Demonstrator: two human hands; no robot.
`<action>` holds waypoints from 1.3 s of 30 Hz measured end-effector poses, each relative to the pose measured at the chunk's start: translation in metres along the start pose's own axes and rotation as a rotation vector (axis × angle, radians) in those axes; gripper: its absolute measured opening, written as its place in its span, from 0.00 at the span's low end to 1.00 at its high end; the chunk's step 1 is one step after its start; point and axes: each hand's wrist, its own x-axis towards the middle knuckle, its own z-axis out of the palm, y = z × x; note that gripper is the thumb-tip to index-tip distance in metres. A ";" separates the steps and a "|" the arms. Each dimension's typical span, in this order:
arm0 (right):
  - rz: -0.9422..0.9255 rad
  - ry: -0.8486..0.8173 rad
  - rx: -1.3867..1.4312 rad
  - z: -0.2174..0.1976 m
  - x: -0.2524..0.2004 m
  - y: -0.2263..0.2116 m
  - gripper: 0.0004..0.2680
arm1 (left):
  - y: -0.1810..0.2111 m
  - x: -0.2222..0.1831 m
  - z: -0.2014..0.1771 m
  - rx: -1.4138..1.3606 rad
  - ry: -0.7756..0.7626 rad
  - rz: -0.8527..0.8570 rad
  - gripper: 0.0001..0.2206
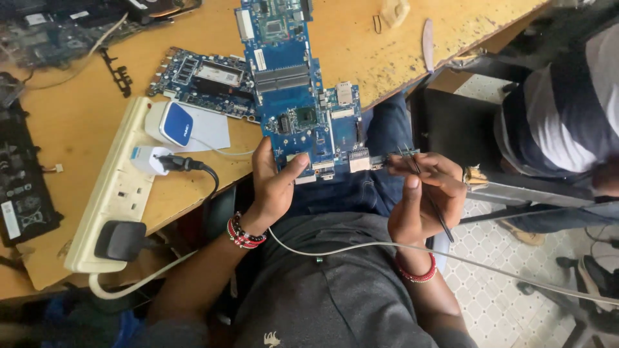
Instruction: Using tweezers to inspect and manipulate components on a laptop motherboard at a repair bench.
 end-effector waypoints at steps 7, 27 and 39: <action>0.054 -0.006 0.014 0.004 -0.009 0.002 0.08 | 0.010 0.000 0.011 -0.013 0.043 -0.035 0.13; -0.071 -0.402 -0.231 0.017 0.016 -0.013 0.10 | 0.057 0.004 0.049 0.107 -0.092 0.058 0.16; 0.163 -0.855 -0.509 -0.028 0.017 0.021 0.25 | 0.075 -0.001 0.069 0.419 -0.342 0.134 0.15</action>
